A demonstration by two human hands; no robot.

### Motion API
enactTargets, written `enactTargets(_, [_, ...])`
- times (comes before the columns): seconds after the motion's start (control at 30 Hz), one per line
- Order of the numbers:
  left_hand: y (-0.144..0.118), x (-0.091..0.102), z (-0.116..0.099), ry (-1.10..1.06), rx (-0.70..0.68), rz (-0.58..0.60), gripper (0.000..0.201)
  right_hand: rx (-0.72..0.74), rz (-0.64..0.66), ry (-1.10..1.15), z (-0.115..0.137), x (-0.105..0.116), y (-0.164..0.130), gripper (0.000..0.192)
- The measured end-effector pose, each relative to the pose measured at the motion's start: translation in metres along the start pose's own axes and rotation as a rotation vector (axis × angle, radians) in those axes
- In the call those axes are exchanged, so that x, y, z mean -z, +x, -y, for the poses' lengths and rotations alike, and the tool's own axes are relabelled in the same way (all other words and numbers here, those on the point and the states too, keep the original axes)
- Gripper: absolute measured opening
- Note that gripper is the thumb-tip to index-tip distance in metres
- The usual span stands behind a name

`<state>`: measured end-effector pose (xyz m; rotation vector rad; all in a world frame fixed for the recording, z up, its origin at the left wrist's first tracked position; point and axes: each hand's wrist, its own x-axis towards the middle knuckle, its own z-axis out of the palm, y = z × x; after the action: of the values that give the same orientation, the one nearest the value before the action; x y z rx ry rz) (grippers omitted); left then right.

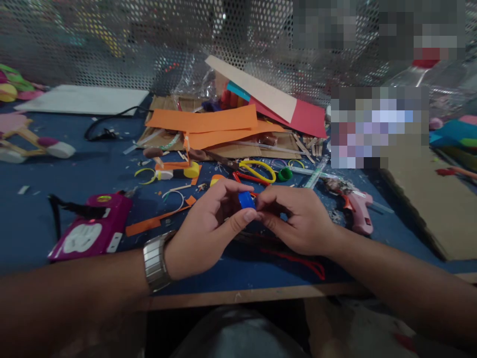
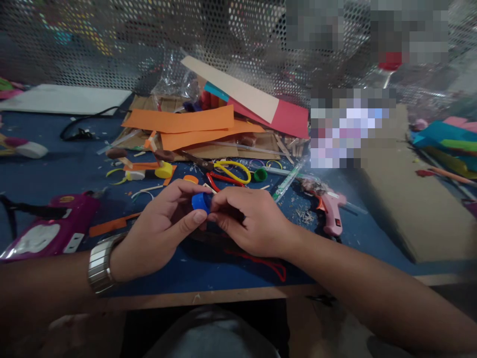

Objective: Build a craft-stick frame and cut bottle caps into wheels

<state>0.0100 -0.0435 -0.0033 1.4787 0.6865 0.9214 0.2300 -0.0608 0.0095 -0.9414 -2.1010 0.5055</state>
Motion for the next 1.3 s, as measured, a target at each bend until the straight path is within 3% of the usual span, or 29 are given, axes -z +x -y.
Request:
enactTargets(0.37, [-0.0005, 0.0008, 0.0055, 0.097, -0.067, -0.07, 0.027, -0.105, 0.056, -0.046, 0.003, 0.0007, 0.0008, 0.012])
enactTargets(0.63, [-0.0007, 0.0026, 0.0061, 0.187, -0.123, -0.047, 0.028, -0.091, 0.113, -0.049, 0.0006, -0.0016, -0.0011, 0.019])
enactTargets(0.9, [-0.0024, 0.0031, 0.0057, 0.25, -0.144, -0.066, 0.028, -0.063, 0.096, -0.006, -0.0012, -0.004, -0.0003, 0.027])
enactTargets(1.3, [-0.006, 0.0018, 0.0029, 0.329, -0.22, -0.058, 0.024, -0.133, 0.115, 0.163, 0.0041, -0.0003, 0.0, 0.028])
